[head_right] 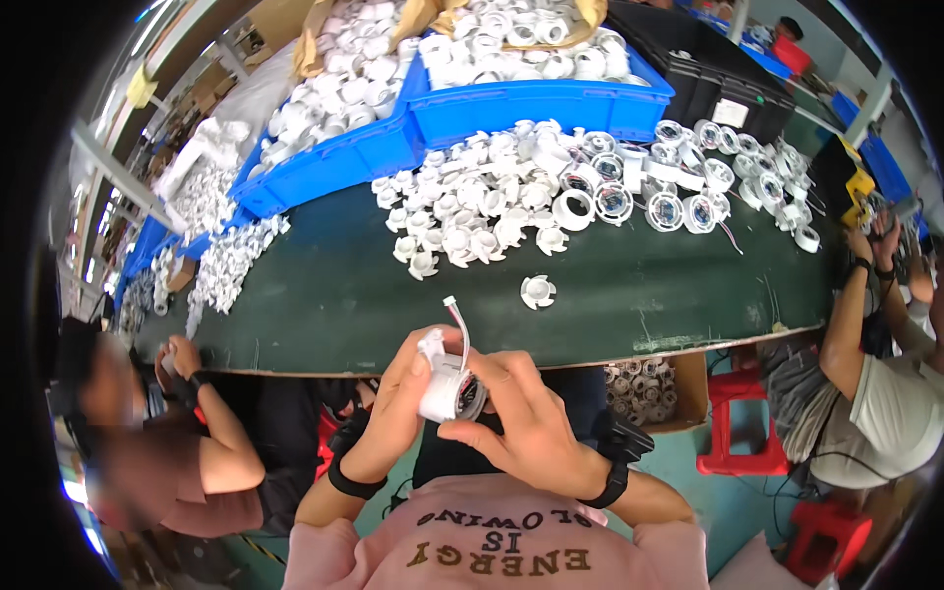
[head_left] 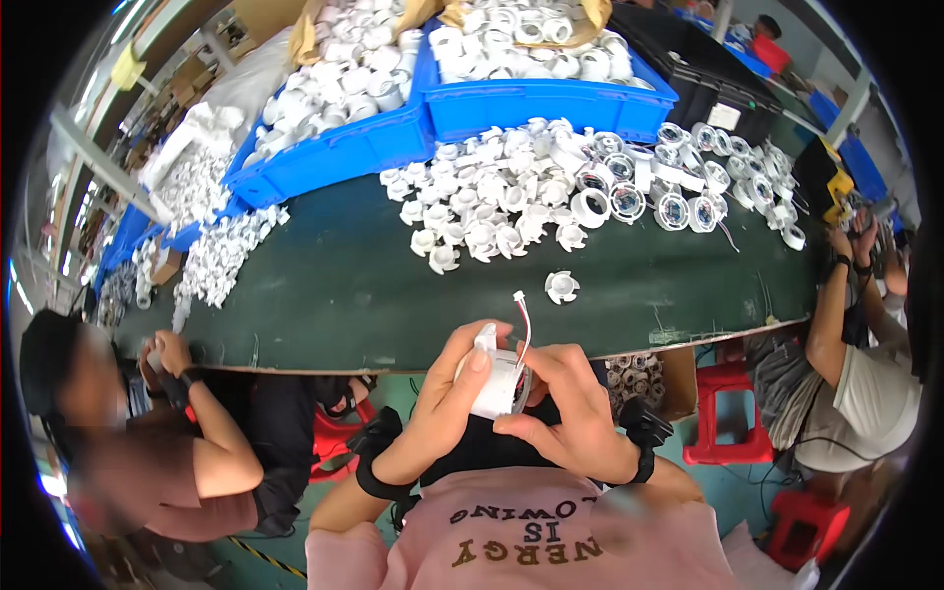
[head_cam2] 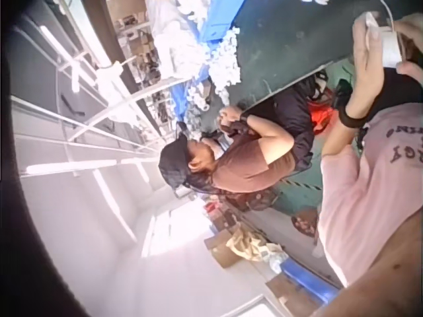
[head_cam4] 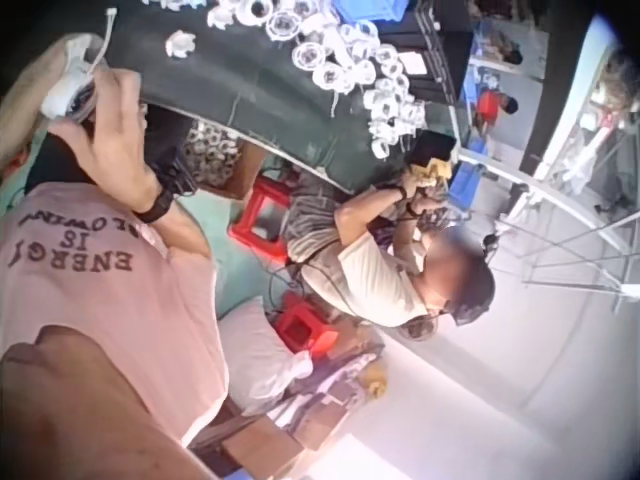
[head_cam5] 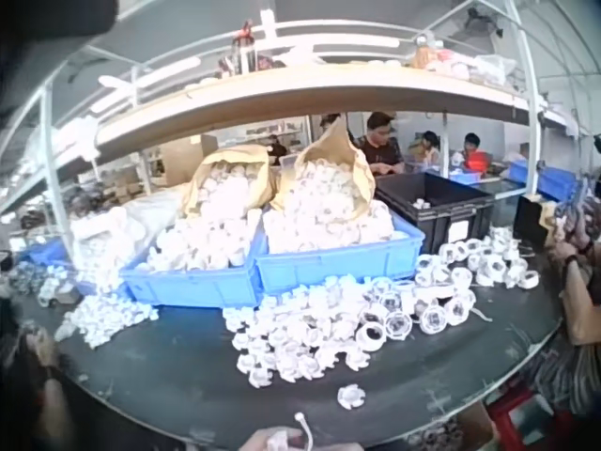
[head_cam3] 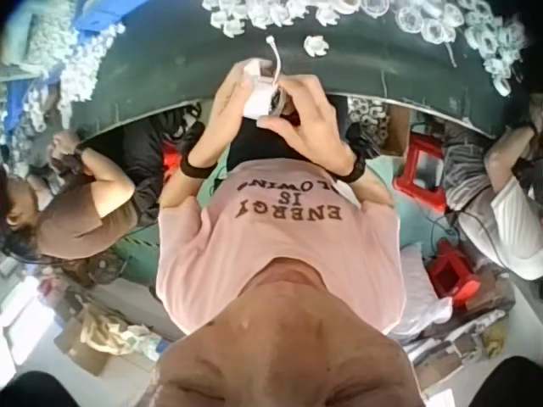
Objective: Manually assembling white plastic electronic camera or sensor housings on a factory production line.
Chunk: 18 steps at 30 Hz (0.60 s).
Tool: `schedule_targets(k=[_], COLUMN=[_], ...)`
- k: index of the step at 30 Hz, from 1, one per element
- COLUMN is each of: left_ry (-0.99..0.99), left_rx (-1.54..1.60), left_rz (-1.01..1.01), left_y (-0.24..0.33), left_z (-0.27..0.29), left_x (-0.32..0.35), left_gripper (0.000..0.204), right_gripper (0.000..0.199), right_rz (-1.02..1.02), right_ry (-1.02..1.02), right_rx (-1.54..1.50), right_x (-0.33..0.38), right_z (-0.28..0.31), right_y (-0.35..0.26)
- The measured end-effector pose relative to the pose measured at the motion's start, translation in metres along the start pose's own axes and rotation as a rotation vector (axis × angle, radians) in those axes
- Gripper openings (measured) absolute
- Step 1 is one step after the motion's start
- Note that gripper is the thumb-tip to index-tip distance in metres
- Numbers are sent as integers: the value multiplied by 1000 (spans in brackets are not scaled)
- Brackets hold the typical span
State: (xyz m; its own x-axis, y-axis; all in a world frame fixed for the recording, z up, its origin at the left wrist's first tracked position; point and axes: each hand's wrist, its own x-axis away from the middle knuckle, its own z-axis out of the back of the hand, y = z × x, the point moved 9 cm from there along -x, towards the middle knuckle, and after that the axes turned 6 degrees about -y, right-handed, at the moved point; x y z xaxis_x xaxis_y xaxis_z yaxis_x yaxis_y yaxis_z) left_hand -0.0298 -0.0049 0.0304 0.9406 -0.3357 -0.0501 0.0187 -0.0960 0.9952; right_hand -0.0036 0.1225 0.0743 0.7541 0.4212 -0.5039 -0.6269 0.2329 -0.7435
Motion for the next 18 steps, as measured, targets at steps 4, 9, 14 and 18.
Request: schedule_targets(k=[4, 9, 14, 18], left_ry=[57, 125, 534, 851], left_rx=[-241, 12, -196, -253], left_rz=[92, 159, 68, 207], left_y=[-13, -30, -1, -8], left_z=[5, 37, 191, 325], left_x=[22, 25, 21, 43], left_gripper=[63, 43, 25, 32], right_gripper=[60, 67, 63, 57], right_rz=[-68, -67, -108, 12], right_ry=[-40, -255, -607, -741], right_rx=[79, 132, 72, 202], right_x=[4, -17, -52, -130], right_z=[-13, -42, -23, -11], right_y=[10, 3, -5, -5])
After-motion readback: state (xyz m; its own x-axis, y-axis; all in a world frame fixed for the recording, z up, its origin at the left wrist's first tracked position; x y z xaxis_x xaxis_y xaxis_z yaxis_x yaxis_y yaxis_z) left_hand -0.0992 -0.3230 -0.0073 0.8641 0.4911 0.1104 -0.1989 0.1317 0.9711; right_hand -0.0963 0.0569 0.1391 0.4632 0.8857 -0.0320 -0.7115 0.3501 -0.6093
